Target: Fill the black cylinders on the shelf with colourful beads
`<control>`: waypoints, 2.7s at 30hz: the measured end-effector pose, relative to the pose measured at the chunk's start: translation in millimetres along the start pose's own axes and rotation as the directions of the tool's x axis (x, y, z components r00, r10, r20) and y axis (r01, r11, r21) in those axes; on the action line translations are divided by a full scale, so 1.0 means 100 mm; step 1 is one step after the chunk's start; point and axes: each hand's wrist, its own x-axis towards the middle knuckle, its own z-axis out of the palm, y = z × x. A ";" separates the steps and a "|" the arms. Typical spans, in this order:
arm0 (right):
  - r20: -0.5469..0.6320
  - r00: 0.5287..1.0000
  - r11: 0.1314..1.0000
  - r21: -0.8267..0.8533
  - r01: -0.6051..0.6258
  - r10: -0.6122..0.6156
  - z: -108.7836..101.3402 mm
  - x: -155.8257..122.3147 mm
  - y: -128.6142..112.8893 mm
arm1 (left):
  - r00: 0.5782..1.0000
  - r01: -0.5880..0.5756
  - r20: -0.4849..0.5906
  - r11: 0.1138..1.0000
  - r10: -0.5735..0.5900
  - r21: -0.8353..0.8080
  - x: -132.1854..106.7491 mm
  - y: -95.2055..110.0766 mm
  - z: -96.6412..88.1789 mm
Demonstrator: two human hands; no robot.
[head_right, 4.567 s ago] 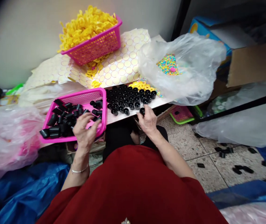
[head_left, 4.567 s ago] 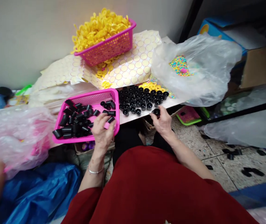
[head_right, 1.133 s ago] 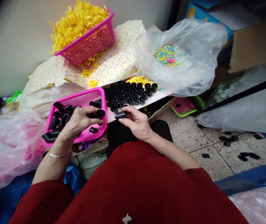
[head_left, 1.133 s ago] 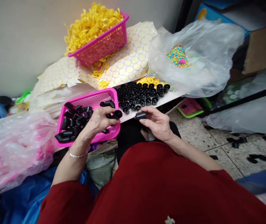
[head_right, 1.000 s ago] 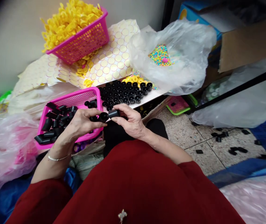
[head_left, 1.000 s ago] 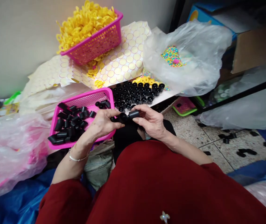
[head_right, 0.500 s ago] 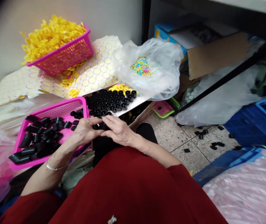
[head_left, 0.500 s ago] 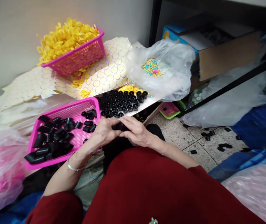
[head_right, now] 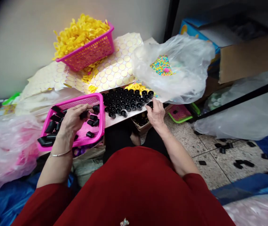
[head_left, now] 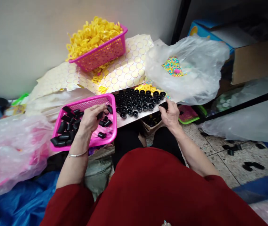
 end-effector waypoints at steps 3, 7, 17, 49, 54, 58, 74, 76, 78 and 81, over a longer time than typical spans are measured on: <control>0.041 0.999 0.997 -0.081 -0.021 0.024 0.12 0.07 0.21 | 0.987 0.158 -0.010 0.987 -0.158 -0.027 0.20 -0.19 -0.36; 0.047 0.998 0.998 -0.044 -0.048 0.050 0.23 0.09 0.29 | 0.986 0.158 -0.101 0.949 -0.135 0.272 0.29 -0.47 -0.63; 0.018 0.996 0.993 0.075 -0.087 0.086 0.12 -0.08 0.26 | 0.971 -0.147 0.214 0.432 -0.109 0.890 0.28 -0.71 -0.68; 0.690 0.699 -0.073 0.719 -0.691 0.188 -0.40 -0.48 -0.84 | 0.947 0.299 0.267 0.799 -0.180 -0.522 -0.51 -0.36 1.16; 0.777 0.599 0.044 0.604 -0.796 0.192 -0.42 -0.56 -0.80 | 0.940 0.325 0.290 0.728 -0.179 -0.604 -0.53 -0.48 1.31; 0.777 0.606 0.365 0.522 -0.771 0.168 -0.52 -0.64 -0.81 | 0.929 0.346 0.326 0.731 -0.178 -0.588 -0.54 -0.53 1.40; 0.195 0.973 0.950 0.306 0.060 -0.124 -0.59 -0.87 -0.59 | 0.960 0.045 0.261 0.870 0.099 -0.492 -0.79 -0.64 1.72; 0.218 0.967 0.957 0.282 0.065 -0.129 -0.59 -0.86 -0.58 | 0.961 0.030 0.254 0.874 0.109 -0.485 -0.79 -0.64 1.73; 0.245 0.961 0.964 0.258 0.063 -0.128 -0.59 -0.85 -0.59 | 0.964 0.032 0.245 0.869 0.104 -0.493 -0.79 -0.64 1.72; 0.264 0.957 0.969 0.243 0.053 -0.118 -0.57 -0.83 -0.59 | 0.967 0.038 0.236 0.861 0.096 -0.508 -0.78 -0.65 1.71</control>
